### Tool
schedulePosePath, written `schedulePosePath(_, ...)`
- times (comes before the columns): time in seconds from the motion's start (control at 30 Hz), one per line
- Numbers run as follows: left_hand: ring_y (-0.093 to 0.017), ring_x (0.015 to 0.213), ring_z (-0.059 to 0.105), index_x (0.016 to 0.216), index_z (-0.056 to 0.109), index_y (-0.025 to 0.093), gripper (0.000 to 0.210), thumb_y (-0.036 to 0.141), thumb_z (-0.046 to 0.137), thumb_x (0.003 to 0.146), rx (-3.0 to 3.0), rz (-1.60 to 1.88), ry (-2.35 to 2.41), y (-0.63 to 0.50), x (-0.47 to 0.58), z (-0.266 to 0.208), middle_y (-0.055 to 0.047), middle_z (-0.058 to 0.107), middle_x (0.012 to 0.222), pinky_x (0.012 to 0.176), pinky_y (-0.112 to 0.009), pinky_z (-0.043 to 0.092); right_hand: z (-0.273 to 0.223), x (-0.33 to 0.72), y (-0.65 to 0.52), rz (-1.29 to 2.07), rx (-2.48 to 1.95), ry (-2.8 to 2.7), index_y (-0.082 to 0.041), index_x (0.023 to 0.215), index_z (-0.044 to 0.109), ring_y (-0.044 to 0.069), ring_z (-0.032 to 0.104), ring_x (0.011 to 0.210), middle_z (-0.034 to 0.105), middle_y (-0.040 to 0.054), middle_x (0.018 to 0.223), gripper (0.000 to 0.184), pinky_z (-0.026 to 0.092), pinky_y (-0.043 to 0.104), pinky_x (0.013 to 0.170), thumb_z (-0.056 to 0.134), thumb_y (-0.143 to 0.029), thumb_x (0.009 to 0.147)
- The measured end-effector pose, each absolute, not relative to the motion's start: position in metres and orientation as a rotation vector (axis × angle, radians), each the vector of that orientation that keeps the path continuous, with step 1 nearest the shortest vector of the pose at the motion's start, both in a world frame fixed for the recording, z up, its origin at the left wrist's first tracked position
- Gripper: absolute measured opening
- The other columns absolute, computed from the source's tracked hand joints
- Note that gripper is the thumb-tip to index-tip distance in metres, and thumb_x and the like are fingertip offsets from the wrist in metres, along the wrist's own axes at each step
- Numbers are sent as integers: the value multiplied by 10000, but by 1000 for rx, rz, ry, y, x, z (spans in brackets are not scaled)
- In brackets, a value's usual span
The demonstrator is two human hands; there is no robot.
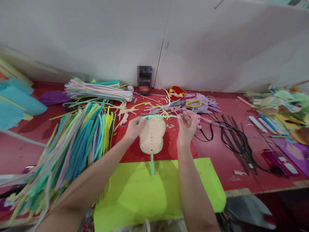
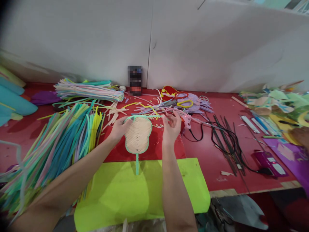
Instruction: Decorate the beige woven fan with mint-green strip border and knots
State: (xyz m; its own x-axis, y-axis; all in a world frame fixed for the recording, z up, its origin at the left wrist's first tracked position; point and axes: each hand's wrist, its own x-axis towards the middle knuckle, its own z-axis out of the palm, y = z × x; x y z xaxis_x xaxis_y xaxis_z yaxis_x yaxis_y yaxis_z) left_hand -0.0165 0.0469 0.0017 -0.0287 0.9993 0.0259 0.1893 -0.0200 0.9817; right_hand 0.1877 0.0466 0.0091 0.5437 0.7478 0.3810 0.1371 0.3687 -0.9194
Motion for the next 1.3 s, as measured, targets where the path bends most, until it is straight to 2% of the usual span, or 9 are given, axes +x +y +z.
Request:
schedulePosePath(0.13,-94,580,396,697,551,157,279,415,528,801,1388,1137,1351,46,-15,1,33,451,611,533,-211,309,18,182,35,107,-1292,-1359,-278,1054,666,212,524,1141,605,54,1167,273,366,420,1028,642,-375,800)
schedulePosePath(0.3,-101,621,438,785,618,141,272,399,535,809,1463,1130,1309,46,-11,-1,24,519,663,574,-212,343,16,165,27,-82,-1282,-1746,-339,1042,682,191,550,1065,642,15,1094,209,344,410,1030,607,-314,849)
schedulePosePath(0.47,-128,702,518,887,653,134,322,427,544,811,1494,1111,1260,44,-9,0,-3,621,770,648,-225,404,9,159,29,-124,-1252,-1762,-298,990,699,180,573,967,663,21,957,171,358,404,1014,632,-302,832)
schedulePosePath(0.67,-153,759,568,908,666,137,336,440,587,787,1509,1101,1228,43,-6,-2,-28,668,836,698,-242,441,7,160,31,-175,-1233,-1735,-277,896,710,173,572,896,633,18,848,100,374,405,1009,640,-282,824)
schedulePosePath(0.87,-160,803,581,959,668,136,326,403,544,818,1523,1102,1210,42,-6,-2,-40,676,894,734,-250,445,7,159,30,-175,-1215,-1736,-278,886,707,174,568,897,628,17,840,93,373,406,1009,642,-260,822)
schedulePosePath(1.3,-138,737,554,888,666,137,289,381,523,828,1506,1114,1228,40,-5,-1,-16,652,814,681,-228,427,6,157,30,-202,-1209,-1744,-276,904,701,175,569,897,637,18,855,101,383,392,978,639,-256,826)
